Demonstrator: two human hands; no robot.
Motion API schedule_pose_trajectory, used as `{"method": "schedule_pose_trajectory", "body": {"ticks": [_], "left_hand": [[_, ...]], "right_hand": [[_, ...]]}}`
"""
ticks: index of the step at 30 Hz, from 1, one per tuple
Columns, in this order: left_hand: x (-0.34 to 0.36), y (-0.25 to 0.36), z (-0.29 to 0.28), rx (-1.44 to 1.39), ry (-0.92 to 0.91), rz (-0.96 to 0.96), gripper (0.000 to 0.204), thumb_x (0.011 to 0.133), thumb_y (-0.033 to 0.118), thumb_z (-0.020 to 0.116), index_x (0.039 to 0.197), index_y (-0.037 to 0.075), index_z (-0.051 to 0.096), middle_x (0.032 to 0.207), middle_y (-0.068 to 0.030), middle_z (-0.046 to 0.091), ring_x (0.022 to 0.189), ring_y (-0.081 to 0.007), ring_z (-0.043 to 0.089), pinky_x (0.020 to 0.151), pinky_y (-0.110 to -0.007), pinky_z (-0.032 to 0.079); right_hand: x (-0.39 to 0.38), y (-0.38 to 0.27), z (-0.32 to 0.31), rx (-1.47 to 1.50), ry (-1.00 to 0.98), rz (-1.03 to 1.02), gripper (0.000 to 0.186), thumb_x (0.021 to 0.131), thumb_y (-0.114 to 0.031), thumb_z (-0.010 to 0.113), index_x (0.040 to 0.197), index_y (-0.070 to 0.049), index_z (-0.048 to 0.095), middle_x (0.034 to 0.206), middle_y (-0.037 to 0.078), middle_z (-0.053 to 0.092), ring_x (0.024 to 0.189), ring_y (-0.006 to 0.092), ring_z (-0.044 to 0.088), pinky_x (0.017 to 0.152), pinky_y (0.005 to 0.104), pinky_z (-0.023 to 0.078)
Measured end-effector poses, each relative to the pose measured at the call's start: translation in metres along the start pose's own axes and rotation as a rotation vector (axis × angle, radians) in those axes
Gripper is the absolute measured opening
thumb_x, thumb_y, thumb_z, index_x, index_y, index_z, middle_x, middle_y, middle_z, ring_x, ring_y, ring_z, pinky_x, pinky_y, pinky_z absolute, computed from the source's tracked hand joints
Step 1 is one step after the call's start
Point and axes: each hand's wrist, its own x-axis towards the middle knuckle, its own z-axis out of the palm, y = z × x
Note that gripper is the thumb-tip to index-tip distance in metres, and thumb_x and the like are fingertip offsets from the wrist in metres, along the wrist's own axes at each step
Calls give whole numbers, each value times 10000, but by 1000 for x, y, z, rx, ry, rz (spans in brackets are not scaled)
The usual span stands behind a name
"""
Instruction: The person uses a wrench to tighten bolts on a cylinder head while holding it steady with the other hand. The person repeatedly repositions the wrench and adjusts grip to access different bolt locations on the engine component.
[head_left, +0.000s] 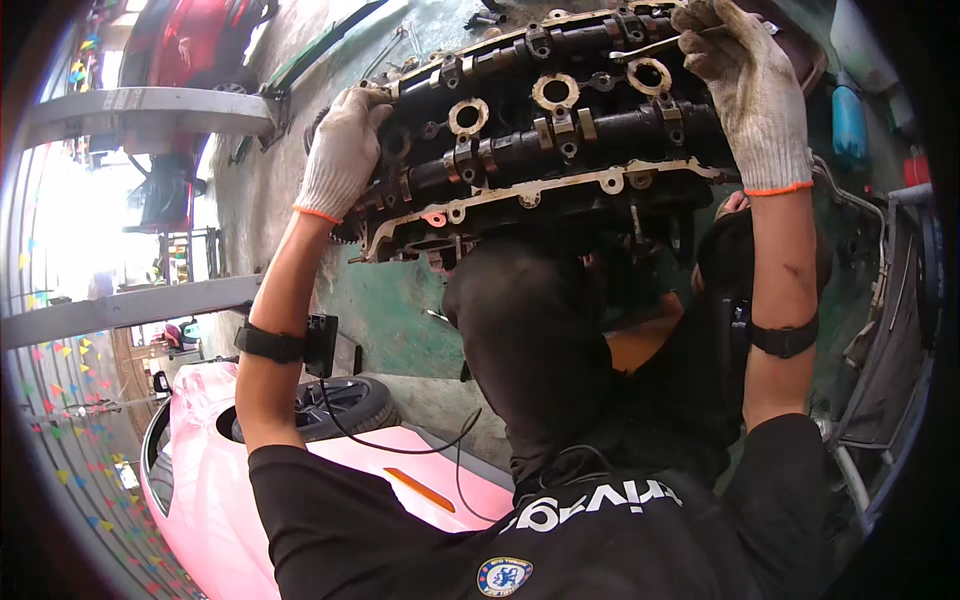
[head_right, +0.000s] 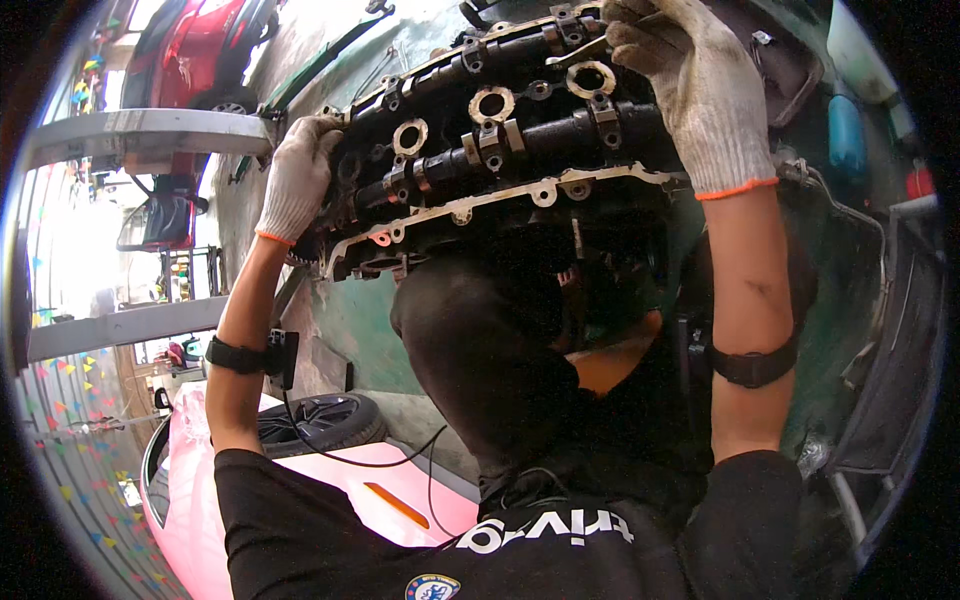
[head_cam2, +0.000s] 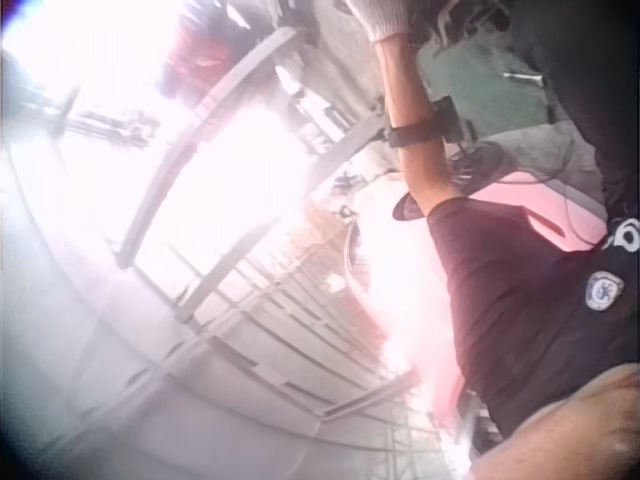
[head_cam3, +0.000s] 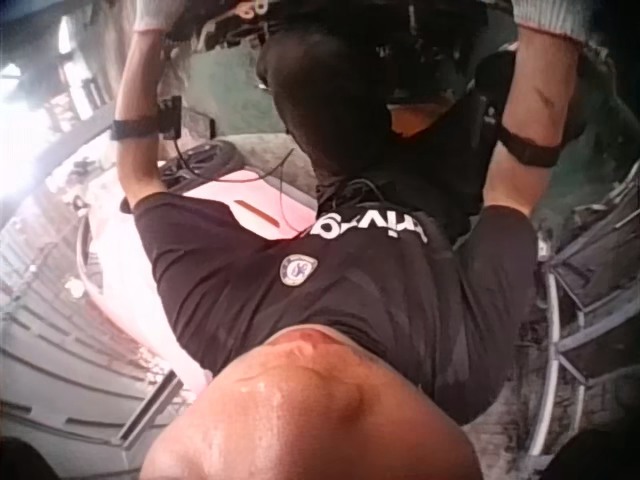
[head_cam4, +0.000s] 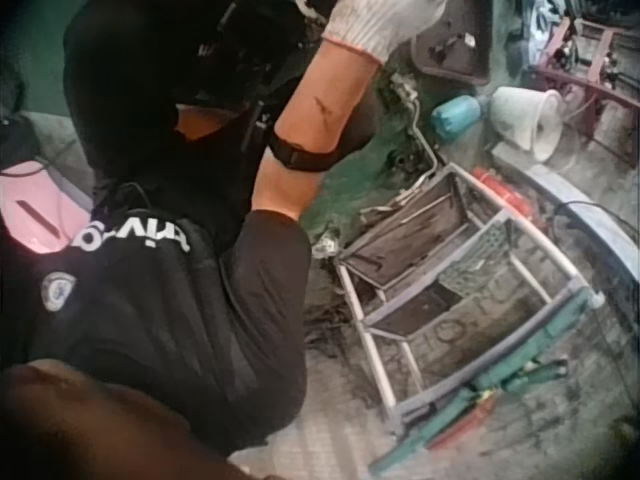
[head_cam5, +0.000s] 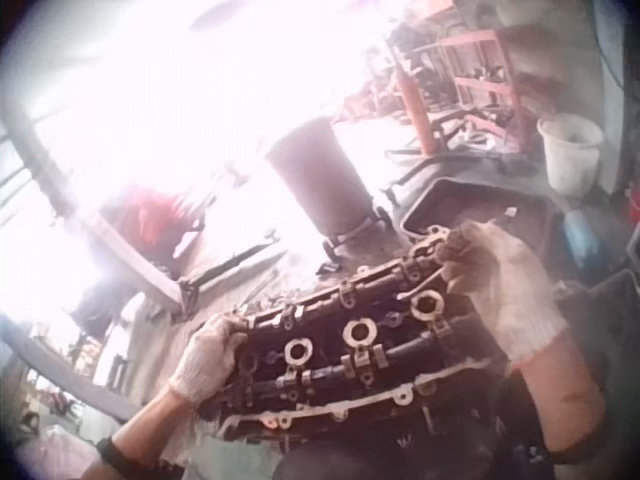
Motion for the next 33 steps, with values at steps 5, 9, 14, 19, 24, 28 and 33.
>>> {"method": "schedule_pose_trajectory", "body": {"ticks": [5, 9, 14, 19, 24, 28, 33], "left_hand": [[-1, 14, 0, 6, 33, -103, 186, 980, 139, 649, 1078, -14, 691, 972, -249, 712, 978, -411, 690, 870, -434, 525], [1, 11, -15, -121, -99, -137, 225, 978, 141, 661, 1153, 4, 692, 1060, -224, 701, 1014, -388, 690, 897, -422, 530], [9, -9, -33, 21, -233, 223, 353, 979, 122, 672, 1331, 100, 662, 1221, -169, 653, 1066, -362, 677, 914, -410, 546], [18, -25, -35, 76, -312, 357, 398, 957, 128, 704, 1351, 114, 657, 1221, -161, 655, 1078, -336, 682, 895, -395, 568], [25, -32, -36, 115, -325, 412, 360, 934, 82, 710, 1292, 114, 696, 1170, -122, 681, 1053, -306, 682, 895, -380, 578], [23, -30, -32, 35, -190, 504, 284, 883, 96, 744, 1165, 74, 721, 1009, -97, 695, 968, -303, 663, 817, -411, 564], [19, -30, -23, 143, -154, 520, 241, 875, 73, 743, 1111, 55, 696, 1028, -123, 693, 958, -330, 664, 801, -425, 560]], "right_hand": [[3, -1, -3, 48, -22, 56, 147, 1022, -202, 597, 984, -80, 669, 876, 76, 713, 780, 175, 672, 656, 277, 526], [6, -1, -7, 76, -38, 37, 140, 1018, -199, 603, 982, -80, 668, 872, 75, 710, 778, 178, 669, 655, 281, 525], [6, -1, -10, 72, -81, 76, 136, 1015, -209, 614, 975, -89, 664, 861, 72, 703, 760, 181, 668, 635, 283, 520], [5, 1, -8, 65, -31, -14, 142, 1017, -223, 616, 983, -93, 664, 866, 62, 700, 765, 181, 669, 633, 284, 518], [4, 1, -5, 92, -51, -46, 154, 1021, -240, 614, 991, -98, 666, 872, 50, 699, 778, 174, 673, 638, 284, 516], [-1, 4, -4, 68, -125, -146, 137, 1014, -221, 626, 994, -92, 668, 859, 48, 697, 777, 176, 677, 637, 274, 513], [-3, 4, 4, 72, -126, -174, 139, 1005, -208, 645, 959, -79, 669, 847, 65, 703, 764, 177, 674, 634, 276, 508]]}}
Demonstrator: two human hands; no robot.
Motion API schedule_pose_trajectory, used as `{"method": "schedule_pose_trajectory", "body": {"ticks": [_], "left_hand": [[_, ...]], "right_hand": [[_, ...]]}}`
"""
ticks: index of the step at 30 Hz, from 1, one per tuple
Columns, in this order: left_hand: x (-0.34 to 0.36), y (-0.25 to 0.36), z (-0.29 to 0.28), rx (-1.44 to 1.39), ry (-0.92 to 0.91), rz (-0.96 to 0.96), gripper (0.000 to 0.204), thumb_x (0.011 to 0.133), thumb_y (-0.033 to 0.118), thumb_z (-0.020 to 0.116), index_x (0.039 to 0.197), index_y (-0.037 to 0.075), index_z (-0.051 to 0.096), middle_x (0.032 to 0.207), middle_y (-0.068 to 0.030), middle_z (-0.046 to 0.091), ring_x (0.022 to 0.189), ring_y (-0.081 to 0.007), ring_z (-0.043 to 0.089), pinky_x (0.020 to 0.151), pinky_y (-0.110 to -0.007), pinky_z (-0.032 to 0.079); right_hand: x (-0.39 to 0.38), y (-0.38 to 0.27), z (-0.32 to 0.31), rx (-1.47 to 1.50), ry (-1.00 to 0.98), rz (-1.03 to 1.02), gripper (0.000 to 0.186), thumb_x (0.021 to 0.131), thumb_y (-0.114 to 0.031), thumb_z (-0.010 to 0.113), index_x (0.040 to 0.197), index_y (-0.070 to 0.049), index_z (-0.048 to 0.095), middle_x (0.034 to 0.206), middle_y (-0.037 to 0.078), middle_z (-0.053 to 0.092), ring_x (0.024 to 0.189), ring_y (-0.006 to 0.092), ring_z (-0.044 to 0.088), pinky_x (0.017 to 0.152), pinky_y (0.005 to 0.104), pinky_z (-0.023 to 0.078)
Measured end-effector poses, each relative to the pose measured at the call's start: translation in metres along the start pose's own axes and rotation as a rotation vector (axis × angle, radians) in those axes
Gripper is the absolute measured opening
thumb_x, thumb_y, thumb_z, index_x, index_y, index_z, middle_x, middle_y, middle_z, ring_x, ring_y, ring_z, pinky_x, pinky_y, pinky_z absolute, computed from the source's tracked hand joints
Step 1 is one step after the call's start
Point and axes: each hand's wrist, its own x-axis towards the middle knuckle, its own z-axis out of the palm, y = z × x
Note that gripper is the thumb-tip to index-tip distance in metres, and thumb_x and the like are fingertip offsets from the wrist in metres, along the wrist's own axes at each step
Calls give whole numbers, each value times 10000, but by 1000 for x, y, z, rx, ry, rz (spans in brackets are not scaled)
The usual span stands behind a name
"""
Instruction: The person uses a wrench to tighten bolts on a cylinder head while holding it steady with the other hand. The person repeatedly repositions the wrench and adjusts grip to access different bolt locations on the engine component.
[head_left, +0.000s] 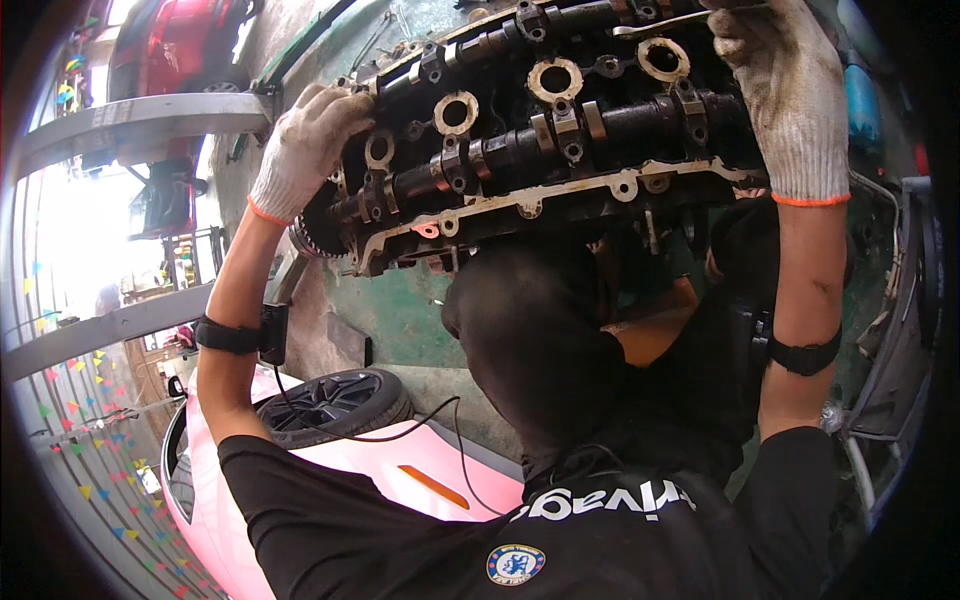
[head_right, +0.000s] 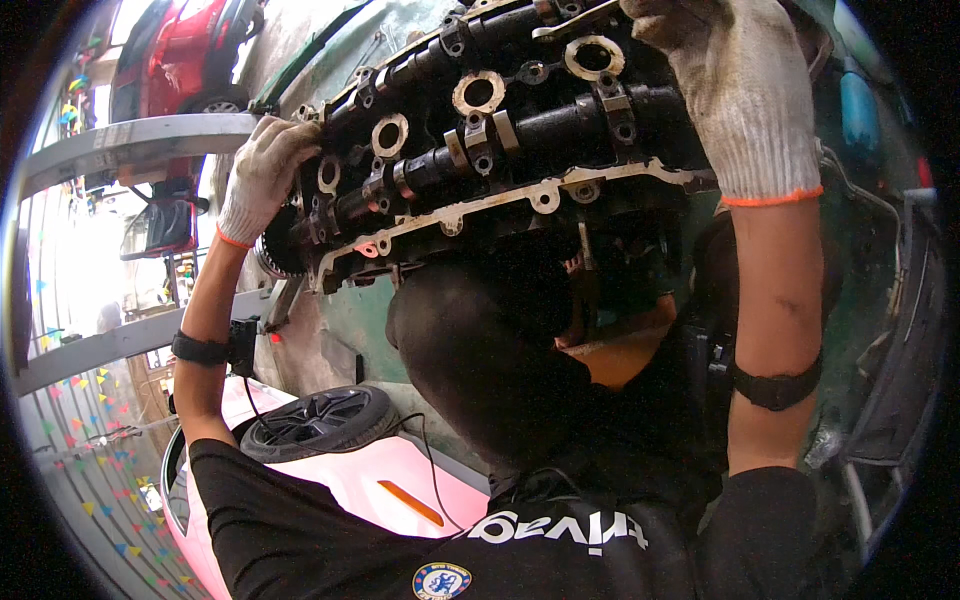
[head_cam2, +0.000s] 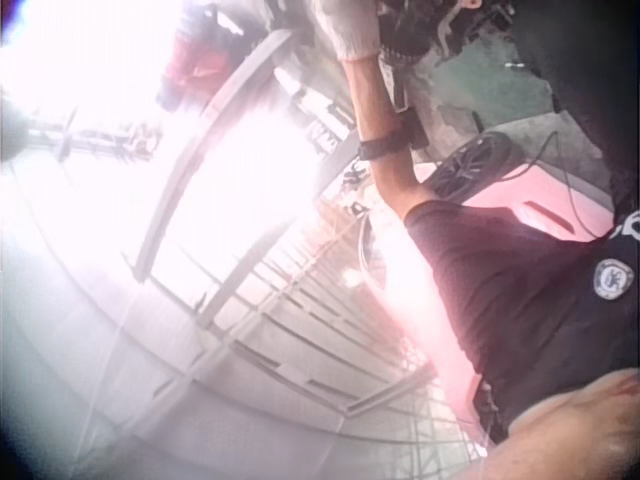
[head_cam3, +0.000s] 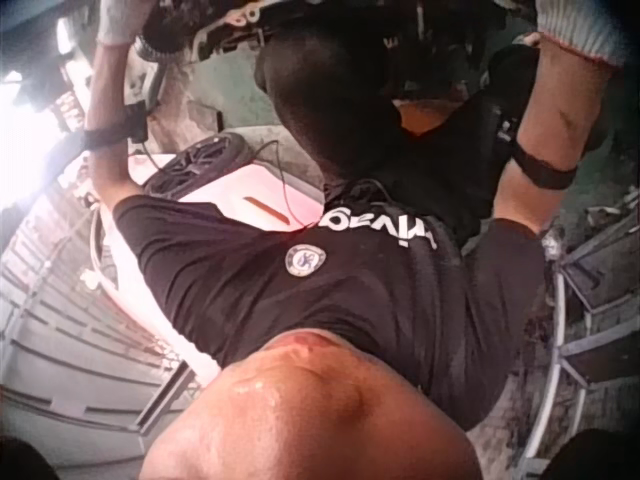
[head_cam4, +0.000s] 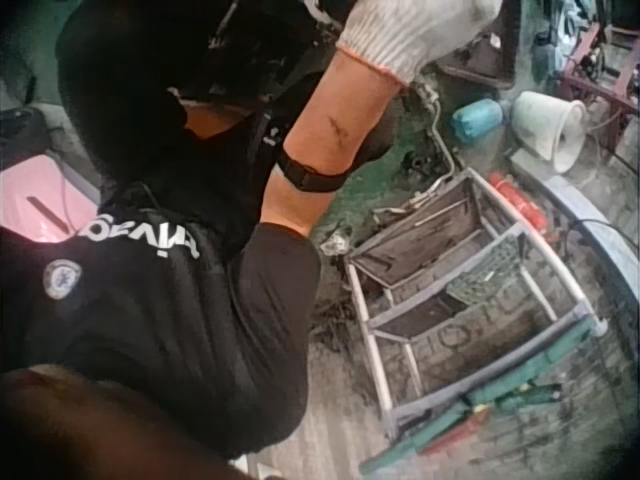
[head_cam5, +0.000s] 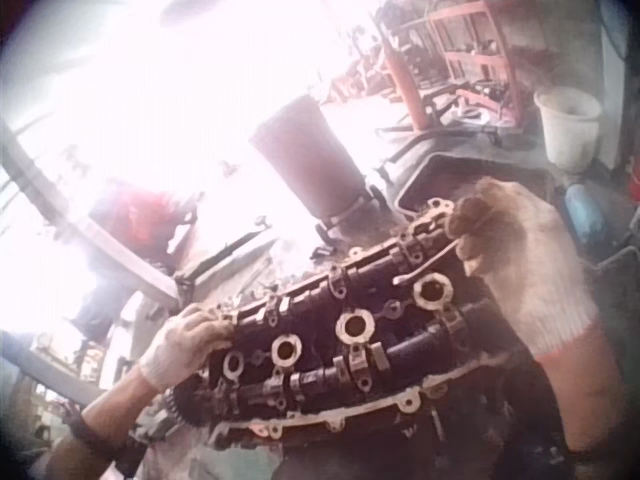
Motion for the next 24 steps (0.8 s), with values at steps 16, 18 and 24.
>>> {"method": "schedule_pose_trajectory", "body": {"ticks": [16, 18, 24], "left_hand": [[8, 44, 3, -403, 125, -764, 309, 1020, 276, 662, 1157, 10, 738, 1090, -119, 773, 930, -182, 719, 857, -361, 573], [0, 45, 4, -844, 299, -1037, 440, 1068, 338, 582, 1295, -34, 645, 1053, -139, 746, 859, -199, 713, 740, -339, 601], [-13, 44, 11, -1230, 360, -976, 525, 1059, 367, 577, 1404, -27, 536, 1240, -169, 653, 883, -205, 704, 670, -312, 636]], "right_hand": [[3, -14, 28, -61, -203, 226, 319, 1050, -211, 570, 1158, 77, 656, 1073, 267, 719, 893, 291, 754, 697, 330, 653], [-17, 5, 59, -172, -327, 307, 282, 1053, -123, 541, 1195, 99, 641, 1114, 287, 702, 936, 321, 752, 761, 352, 671], [-49, 63, 122, -189, -311, 719, 276, 1047, -34, 544, 1261, 139, 531, 1204, 331, 655, 1072, 366, 725, 946, 378, 647]]}}
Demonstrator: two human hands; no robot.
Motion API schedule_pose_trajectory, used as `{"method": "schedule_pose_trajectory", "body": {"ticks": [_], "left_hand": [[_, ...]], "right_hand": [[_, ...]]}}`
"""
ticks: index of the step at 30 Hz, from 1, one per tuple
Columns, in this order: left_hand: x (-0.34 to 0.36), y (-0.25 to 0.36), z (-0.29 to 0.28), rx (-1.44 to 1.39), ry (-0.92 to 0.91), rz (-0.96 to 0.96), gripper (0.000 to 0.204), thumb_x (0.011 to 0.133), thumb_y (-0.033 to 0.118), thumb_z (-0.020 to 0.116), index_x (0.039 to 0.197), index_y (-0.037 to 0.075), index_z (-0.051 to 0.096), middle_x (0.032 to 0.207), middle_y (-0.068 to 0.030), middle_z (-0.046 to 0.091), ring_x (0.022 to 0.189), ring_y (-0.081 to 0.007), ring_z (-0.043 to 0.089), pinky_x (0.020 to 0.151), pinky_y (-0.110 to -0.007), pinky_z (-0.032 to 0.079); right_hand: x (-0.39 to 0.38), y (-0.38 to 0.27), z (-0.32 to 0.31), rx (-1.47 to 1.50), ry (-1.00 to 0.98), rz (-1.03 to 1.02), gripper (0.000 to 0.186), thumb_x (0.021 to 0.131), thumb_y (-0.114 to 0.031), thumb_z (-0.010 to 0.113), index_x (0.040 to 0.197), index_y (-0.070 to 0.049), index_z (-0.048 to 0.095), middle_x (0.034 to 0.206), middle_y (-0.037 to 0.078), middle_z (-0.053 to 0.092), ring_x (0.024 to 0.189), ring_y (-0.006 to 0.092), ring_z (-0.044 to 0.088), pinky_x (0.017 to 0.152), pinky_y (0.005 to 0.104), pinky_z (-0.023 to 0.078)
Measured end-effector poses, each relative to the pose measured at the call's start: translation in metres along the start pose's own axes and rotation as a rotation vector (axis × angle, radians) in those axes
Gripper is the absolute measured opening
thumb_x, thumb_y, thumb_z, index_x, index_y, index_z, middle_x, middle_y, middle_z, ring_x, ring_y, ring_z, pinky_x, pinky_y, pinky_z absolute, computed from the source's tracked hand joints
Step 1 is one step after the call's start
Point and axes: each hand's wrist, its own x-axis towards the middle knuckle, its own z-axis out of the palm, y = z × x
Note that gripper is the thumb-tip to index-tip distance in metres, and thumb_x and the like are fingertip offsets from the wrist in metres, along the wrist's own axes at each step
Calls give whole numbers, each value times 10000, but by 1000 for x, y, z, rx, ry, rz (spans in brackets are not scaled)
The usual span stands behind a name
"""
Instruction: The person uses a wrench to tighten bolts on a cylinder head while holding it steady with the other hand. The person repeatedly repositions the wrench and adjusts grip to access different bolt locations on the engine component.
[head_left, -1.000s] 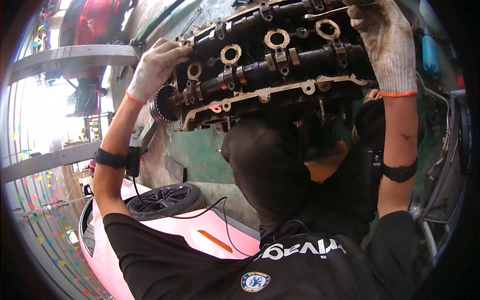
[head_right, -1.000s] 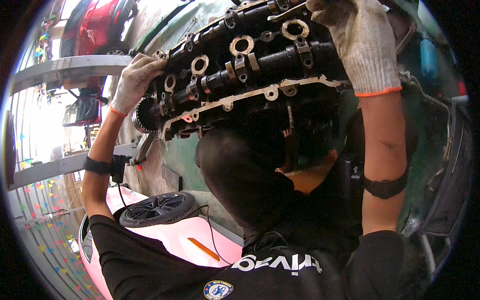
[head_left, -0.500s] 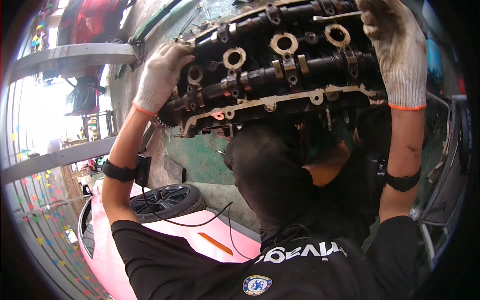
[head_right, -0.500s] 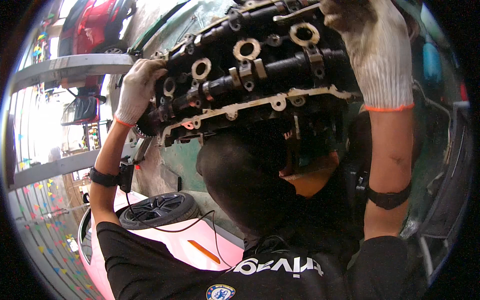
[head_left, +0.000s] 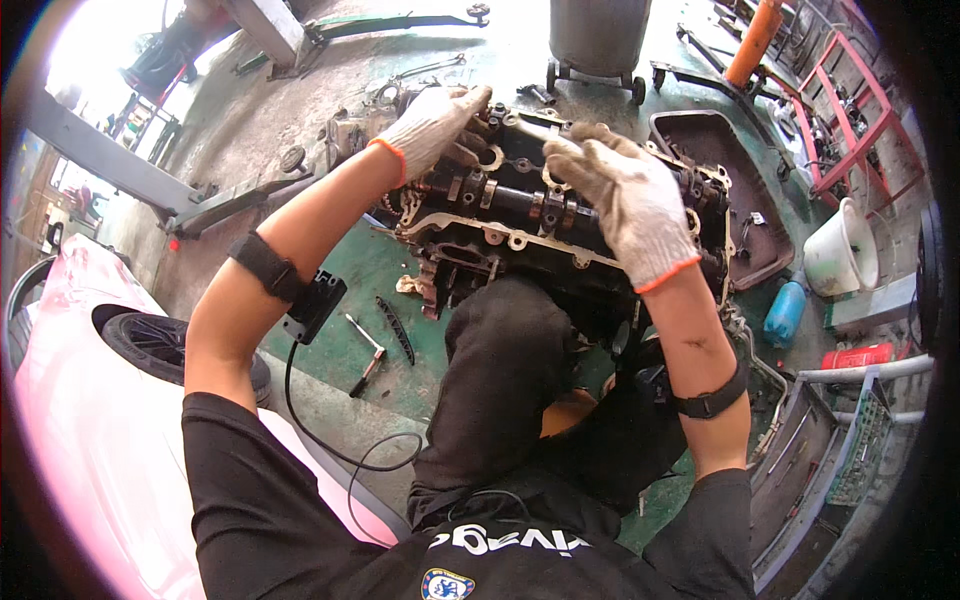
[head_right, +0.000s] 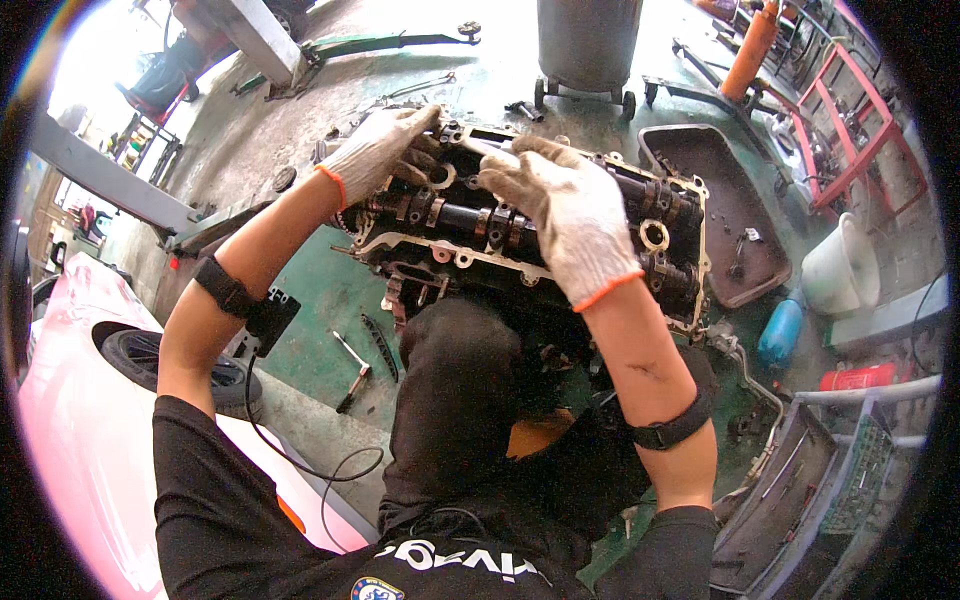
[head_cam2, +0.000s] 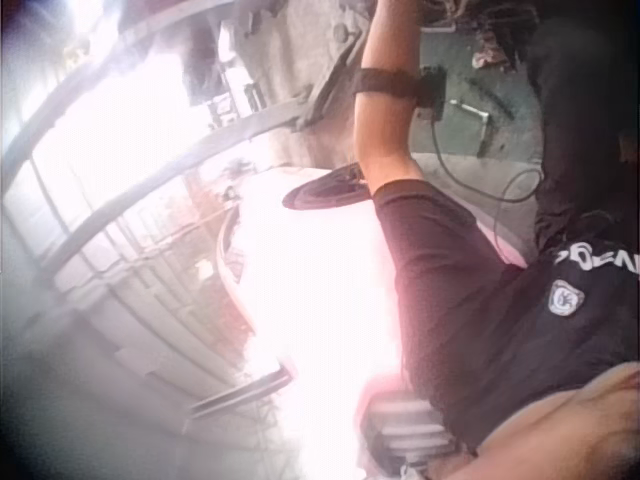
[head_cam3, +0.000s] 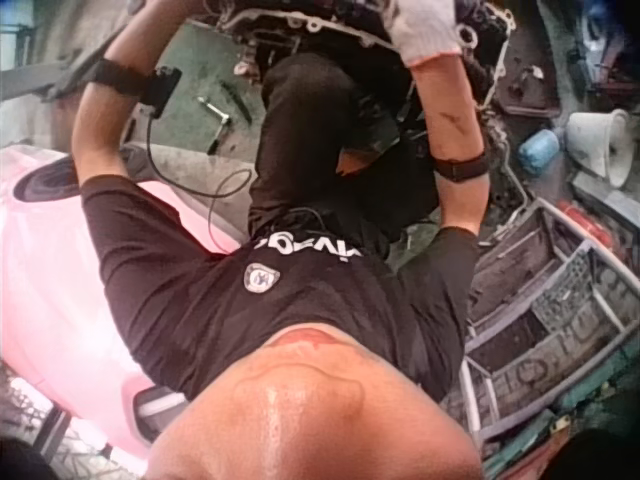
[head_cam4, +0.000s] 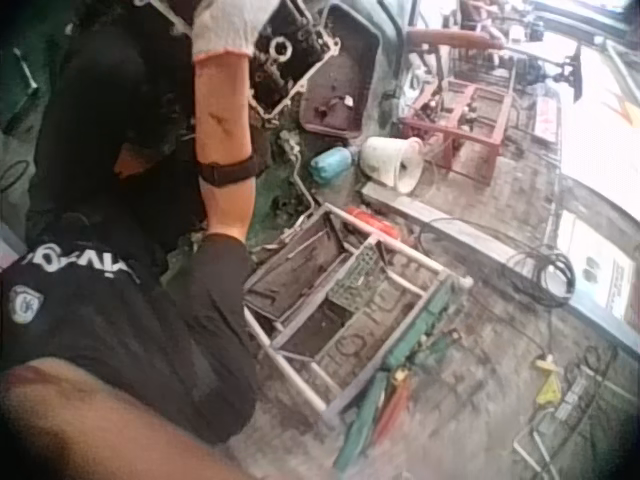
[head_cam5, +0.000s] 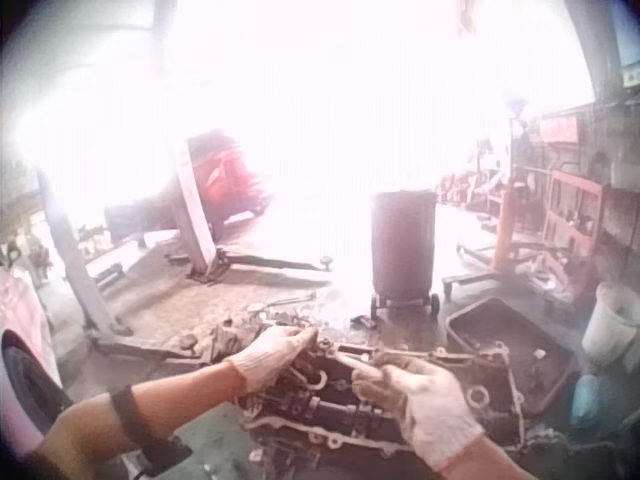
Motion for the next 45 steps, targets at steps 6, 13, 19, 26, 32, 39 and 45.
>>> {"method": "schedule_pose_trajectory", "body": {"ticks": [6, 13, 19, 26, 32, 39, 45], "left_hand": [[4, -3, -7, -76, -130, -31, 504, 980, 334, 709, 1318, -33, 637, 1176, -141, 702, 872, -177, 721, 741, -299, 637], [13, -13, -4, -225, -127, -125, 399, 960, 234, 744, 1267, -13, 682, 1138, -115, 711, 878, -169, 722, 673, -291, 641], [20, -2, -8, -192, -156, -230, 339, 950, 181, 747, 1238, 8, 702, 1160, -101, 706, 908, -169, 714, 724, -317, 660], [18, -19, -9, 435, -259, 236, 321, 994, 28, 596, 1303, 40, 680, 1209, -113, 705, 1037, -173, 713, 826, -321, 664], [8, -22, 6, 226, 59, 246, 265, 915, 186, 762, 1118, 16, 743, 992, -118, 749, 876, -200, 736, 807, -316, 606], [-24, -39, 23, 190, 187, 445, 412, 900, 252, 720, 1207, -15, 653, 1081, -174, 706, 1000, -287, 680, 932, -410, 541], [-104, -36, 35, 872, -89, 679, 375, 888, 154, 644, 1215, -29, 661, 1212, -244, 663, 1229, -375, 605, 1077, -482, 457]], "right_hand": [[11, 34, 25, -26, 138, -11, 286, 1044, -43, 539, 1277, 120, 508, 1169, 331, 650, 1031, 401, 718, 939, 431, 632], [-6, 39, 27, -205, 120, 257, 248, 1066, -154, 532, 1196, 49, 588, 987, 201, 702, 760, 292, 697, 673, 378, 609], [17, 13, 7, -269, 115, 283, 111, 1002, -120, 604, 989, -19, 650, 763, 47, 628, 570, 118, 529, 489, 250, 396], [146, -25, 3, -513, 241, 164, 128, 1045, -143, 564, 976, -61, 636, 763, -2, 636, 532, 49, 537, 405, 147, 397], [216, 8, 97, -1099, -109, -8, 292, 970, -241, 678, 1112, 10, 718, 958, 96, 711, 646, 145, 560, 588, 320, 473], [110, 54, 183, -2046, -792, -923, 260, 884, -209, 575, 898, -29, 762, 873, 199, 753, 793, 333, 733, 744, 441, 579], [11, 22, 99, -1855, -838, -1140, 129, 833, -165, 657, 864, -43, 686, 716, 146, 699, 684, 331, 725, 637, 439, 582]]}}
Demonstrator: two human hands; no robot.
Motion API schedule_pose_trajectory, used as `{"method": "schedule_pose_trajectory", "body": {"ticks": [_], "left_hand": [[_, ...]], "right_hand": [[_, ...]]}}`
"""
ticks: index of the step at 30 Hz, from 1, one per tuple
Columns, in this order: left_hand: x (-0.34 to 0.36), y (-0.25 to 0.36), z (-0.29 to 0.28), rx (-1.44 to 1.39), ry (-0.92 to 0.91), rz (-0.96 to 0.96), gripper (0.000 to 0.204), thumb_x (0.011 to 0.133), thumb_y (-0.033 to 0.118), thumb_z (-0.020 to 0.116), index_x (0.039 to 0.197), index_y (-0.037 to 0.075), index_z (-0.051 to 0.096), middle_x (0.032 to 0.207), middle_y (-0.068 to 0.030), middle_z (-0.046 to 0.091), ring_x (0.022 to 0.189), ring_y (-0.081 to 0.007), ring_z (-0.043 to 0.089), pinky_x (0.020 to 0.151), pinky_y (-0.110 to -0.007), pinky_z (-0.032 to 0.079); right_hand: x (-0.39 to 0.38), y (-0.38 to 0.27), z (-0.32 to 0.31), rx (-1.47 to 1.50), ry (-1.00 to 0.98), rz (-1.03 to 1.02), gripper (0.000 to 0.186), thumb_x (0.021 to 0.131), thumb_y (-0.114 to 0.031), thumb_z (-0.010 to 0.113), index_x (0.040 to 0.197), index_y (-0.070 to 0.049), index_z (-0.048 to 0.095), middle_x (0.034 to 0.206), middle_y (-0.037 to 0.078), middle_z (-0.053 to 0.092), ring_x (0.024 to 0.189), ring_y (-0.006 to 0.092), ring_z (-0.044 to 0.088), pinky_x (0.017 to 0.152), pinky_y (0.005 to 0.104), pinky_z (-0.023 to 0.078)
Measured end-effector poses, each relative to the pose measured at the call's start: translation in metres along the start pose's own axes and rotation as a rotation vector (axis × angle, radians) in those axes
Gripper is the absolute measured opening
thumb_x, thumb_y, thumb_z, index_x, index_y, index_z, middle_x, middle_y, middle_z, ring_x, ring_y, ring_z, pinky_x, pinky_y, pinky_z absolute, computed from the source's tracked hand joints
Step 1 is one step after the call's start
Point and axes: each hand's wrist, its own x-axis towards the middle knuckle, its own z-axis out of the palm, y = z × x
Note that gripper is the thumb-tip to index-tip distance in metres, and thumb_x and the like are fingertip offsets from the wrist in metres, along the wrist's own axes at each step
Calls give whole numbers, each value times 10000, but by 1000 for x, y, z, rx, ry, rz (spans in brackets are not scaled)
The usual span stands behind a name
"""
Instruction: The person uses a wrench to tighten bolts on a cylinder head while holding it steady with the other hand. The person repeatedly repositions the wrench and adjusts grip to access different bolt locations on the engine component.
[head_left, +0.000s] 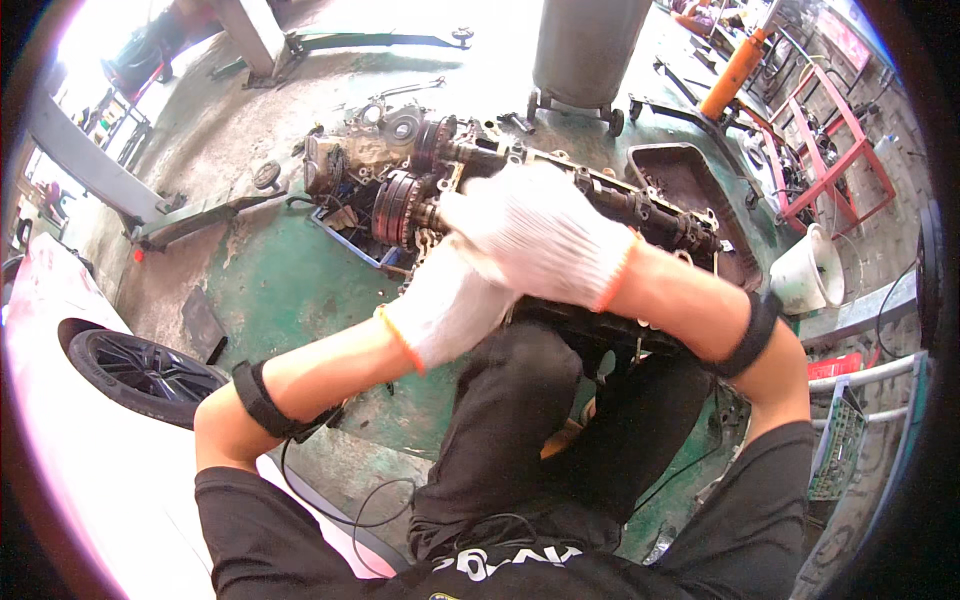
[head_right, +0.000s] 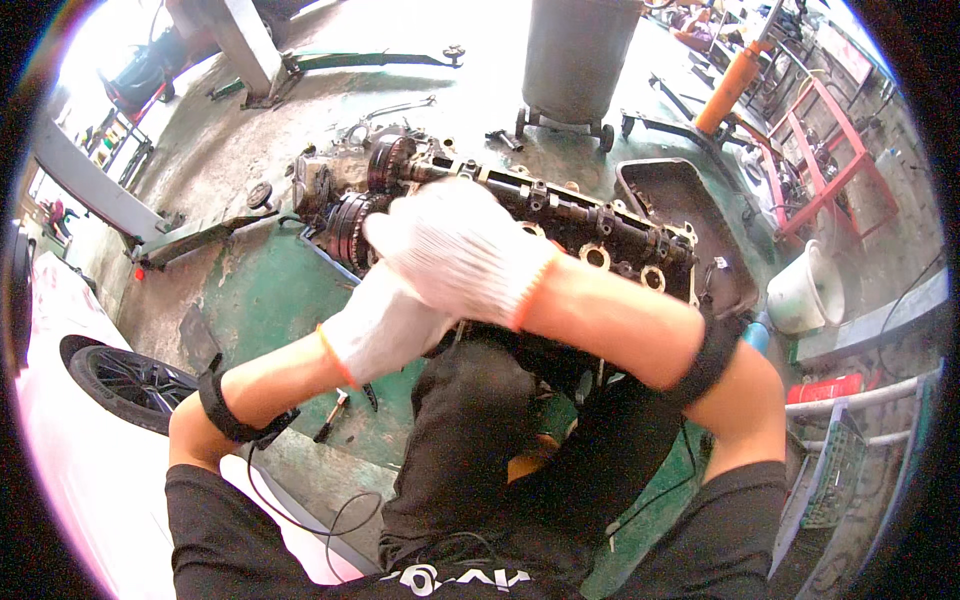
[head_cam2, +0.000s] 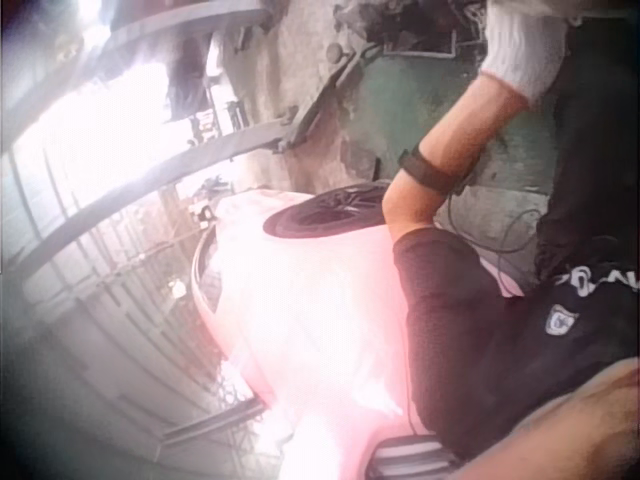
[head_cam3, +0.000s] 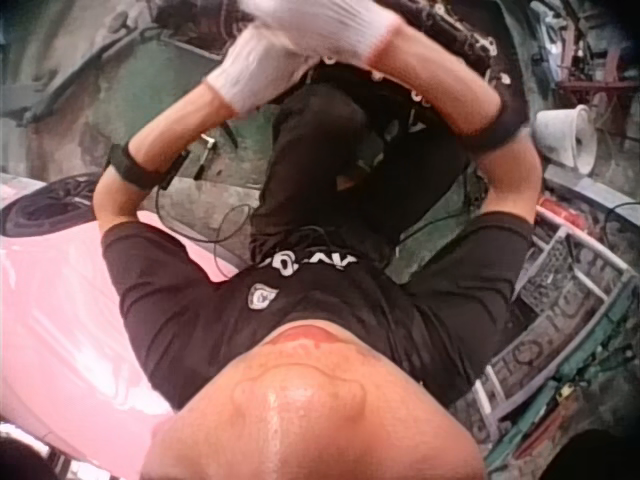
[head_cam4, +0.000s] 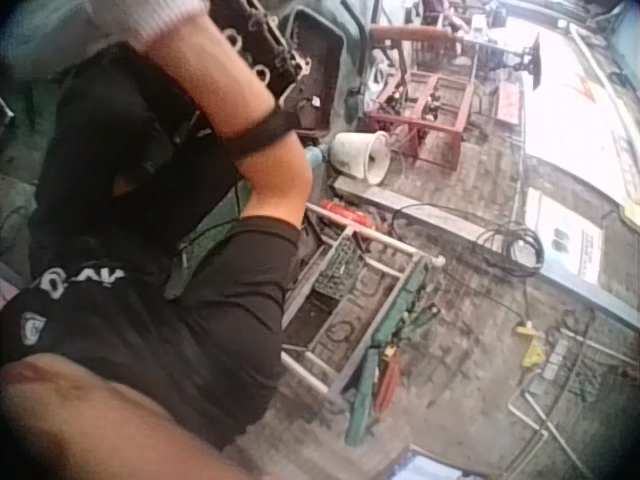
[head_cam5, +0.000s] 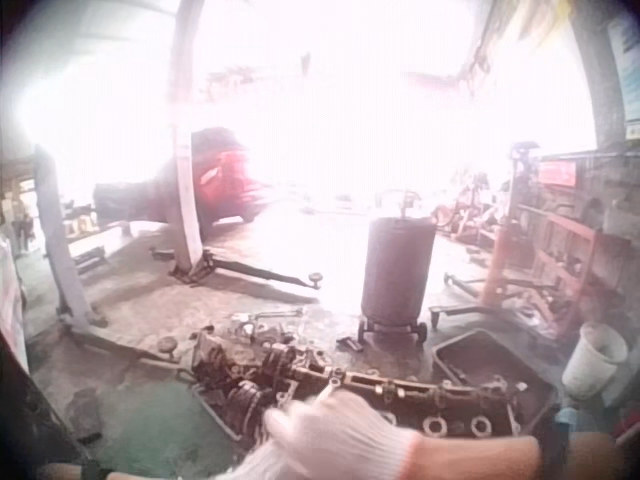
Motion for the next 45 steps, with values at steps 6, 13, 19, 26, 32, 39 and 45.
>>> {"method": "schedule_pose_trajectory", "body": {"ticks": [6, 13, 19, 26, 32, 39, 45], "left_hand": [[-5, 7, -31, 160, 142, -9, 404, 951, 293, 701, 1224, -4, 694, 1305, -195, 673, 1245, -353, 623, 1101, -444, 477], [21, -48, -48, 515, 191, -173, 402, 1010, 320, 618, 1266, 17, 686, 1324, -218, 660, 1251, -374, 618, 1108, -496, 463], [17, -70, -30, 190, 428, -390, 318, 938, 267, 658, 1189, 83, 722, 1297, -159, 647, 1202, -342, 621, 1017, -436, 516], [16, -69, -26, 228, 456, -424, 279, 935, 283, 664, 1140, 106, 730, 1273, -136, 658, 1146, -323, 651, 934, -431, 551], [10, -72, -22, 203, 442, -483, 274, 898, 271, 673, 1062, 62, 742, 1318, -181, 648, 1130, -345, 665, 950, -439, 547], [12, -67, -21, 308, 576, -361, 381, 914, 262, 717, 1277, 145, 704, 1258, -159, 645, 1182, -337, 598, 1020, -449, 484], [44, -62, -33, 340, 282, -217, 401, 959, 293, 696, 1357, 240, 676, 1159, -140, 617, 1120, -333, 571, 974, -465, 481]], "right_hand": [[-89, 29, -12, 407, 336, 274, 171, 917, -58, 715, 1080, -15, 742, 897, 120, 746, 734, 156, 700, 640, 289, 550], [-76, 106, 0, 1132, 371, 1214, 134, 952, -77, 693, 1042, 18, 720, 823, 38, 697, 686, 98, 632, 627, 224, 511], [-13, 175, 56, 1176, 528, 1416, 45, 919, -10, 713, 899, 24, 734, 759, 90, 688, 630, 147, 618, 571, 266, 521], [76, 104, 62, 557, 171, 927, 317, 908, -277, 705, 1141, -73, 772, 945, 135, 764, 833, 228, 714, 845, 350, 575], [17, 14, 41, 301, 286, 172, 185, 928, -179, 660, 1036, -33, 698, 836, 181, 702, 802, 334, 690, 760, 410, 557], [-109, 11, -44, 741, 628, 826, 228, 1025, -117, 629, 1214, -8, 693, 1015, 126, 762, 743, 111, 701, 616, 240, 569], [-197, 38, -48, 1210, 1297, 1111, 270, 1025, -188, 651, 1210, 3, 692, 986, 103, 751, 711, 109, 666, 567, 204, 493]]}}
